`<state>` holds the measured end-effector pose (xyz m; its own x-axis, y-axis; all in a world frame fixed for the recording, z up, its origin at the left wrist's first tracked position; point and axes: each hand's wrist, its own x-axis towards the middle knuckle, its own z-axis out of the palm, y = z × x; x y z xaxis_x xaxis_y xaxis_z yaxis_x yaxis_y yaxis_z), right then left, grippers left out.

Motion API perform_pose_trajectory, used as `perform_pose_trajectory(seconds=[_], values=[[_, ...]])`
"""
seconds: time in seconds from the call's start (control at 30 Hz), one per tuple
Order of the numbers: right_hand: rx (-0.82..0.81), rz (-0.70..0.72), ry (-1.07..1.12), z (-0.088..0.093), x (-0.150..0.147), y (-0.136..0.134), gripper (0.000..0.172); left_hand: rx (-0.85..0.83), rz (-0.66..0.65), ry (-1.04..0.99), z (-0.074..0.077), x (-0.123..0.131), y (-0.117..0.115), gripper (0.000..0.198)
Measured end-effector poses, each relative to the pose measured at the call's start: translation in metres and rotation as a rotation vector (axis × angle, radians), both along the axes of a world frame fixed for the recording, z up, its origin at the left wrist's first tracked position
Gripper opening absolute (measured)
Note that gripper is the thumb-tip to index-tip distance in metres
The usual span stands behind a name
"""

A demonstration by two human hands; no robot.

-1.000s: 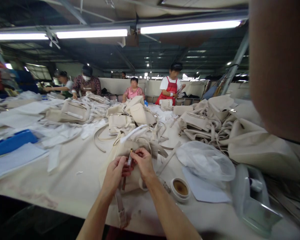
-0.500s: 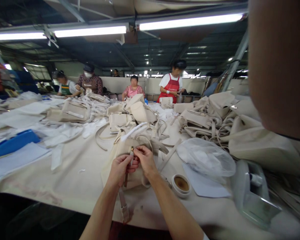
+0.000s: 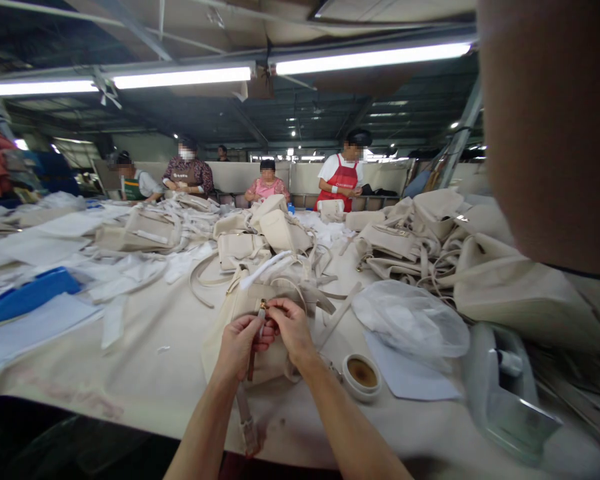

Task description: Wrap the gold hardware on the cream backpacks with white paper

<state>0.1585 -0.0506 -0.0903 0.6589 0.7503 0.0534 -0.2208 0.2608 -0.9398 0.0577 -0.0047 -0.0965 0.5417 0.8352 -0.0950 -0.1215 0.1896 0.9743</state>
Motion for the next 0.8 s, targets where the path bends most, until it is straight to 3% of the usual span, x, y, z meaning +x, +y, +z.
perform_pose_trajectory(seconds=[0.17,0.27,0.37,0.53,0.8], values=[[0.004,0.054,-0.057,0.006,0.006,-0.041,0.028,-0.009,0.022,0.013,0.002,0.001,0.001,0.043],[-0.051,0.137,-0.122,0.003,0.018,-0.079,0.033,-0.005,0.035,0.025,0.001,0.002,0.001,0.043],[-0.151,0.089,-0.192,-0.005,0.034,-0.123,0.038,0.007,0.042,0.033,0.001,0.002,0.000,0.042],[-0.323,-0.238,-0.340,-0.016,0.069,-0.206,0.043,0.024,0.048,0.045,0.002,0.002,0.000,0.043],[-0.544,-1.021,-0.493,-0.010,0.155,-0.321,0.041,0.050,0.052,0.076,0.001,0.003,0.006,0.050]])
